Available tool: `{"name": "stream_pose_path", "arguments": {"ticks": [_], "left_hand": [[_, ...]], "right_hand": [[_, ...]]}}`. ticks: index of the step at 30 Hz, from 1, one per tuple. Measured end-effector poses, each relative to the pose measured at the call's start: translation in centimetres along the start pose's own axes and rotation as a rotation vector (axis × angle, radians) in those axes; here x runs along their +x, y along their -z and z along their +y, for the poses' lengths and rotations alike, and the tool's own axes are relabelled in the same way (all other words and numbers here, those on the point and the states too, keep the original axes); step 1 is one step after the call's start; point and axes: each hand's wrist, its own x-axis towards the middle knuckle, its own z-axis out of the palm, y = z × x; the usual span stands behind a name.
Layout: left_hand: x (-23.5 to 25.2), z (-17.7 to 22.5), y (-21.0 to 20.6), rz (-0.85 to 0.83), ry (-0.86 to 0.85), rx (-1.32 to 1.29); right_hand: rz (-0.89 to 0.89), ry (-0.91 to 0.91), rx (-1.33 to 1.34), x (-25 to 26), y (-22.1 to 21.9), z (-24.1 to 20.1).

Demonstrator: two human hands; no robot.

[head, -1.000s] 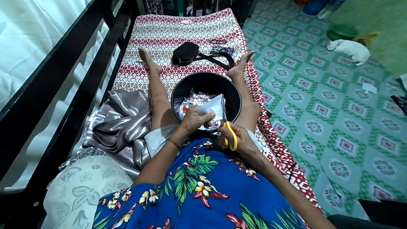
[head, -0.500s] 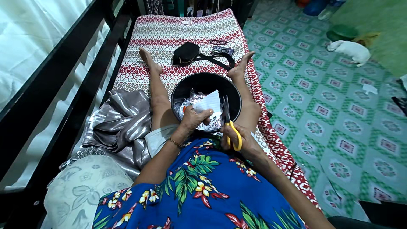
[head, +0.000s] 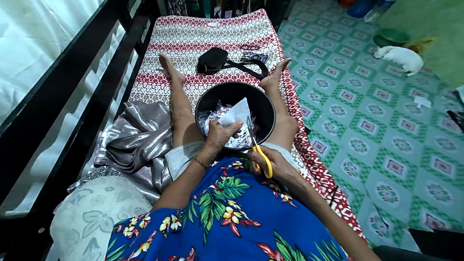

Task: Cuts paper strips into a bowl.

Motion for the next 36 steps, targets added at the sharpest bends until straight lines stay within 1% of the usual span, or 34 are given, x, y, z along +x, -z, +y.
{"name": "stream_pose_path", "arguments": {"ticks": [6,13,20,26,32,36], "left_hand": [[0.0,0.0,0.0,-0.011,-0.001,-0.014],[-0.2,0.5,-0.1,-0.01,0.045,-0.022],[-0.2,0.3,0.3,-0.115,0.01,0.017],[-0.1,0.3,0.4,-0.118,0.014,0.016],[-0.1,0.1,0.6,-0.171,0.014,0.012],[-0.1,0.2,0.6,-0.169,0.017,0.008]], "right_hand": [[0.037,-0.005,0.001,0.0,-0.2,0.0],[0.135,0.068,0.059,-0.1,-1.0,0.7],[0.104,0.014,0.041,0.1,-0.9,0.4],[0.16,0.041,0.022,0.1,-1.3,0.2],[0.154,0.045,0.034,0.4,-1.3,0.4],[0.176,0.051,0.022,0.5,-1.4,0.5]]}}
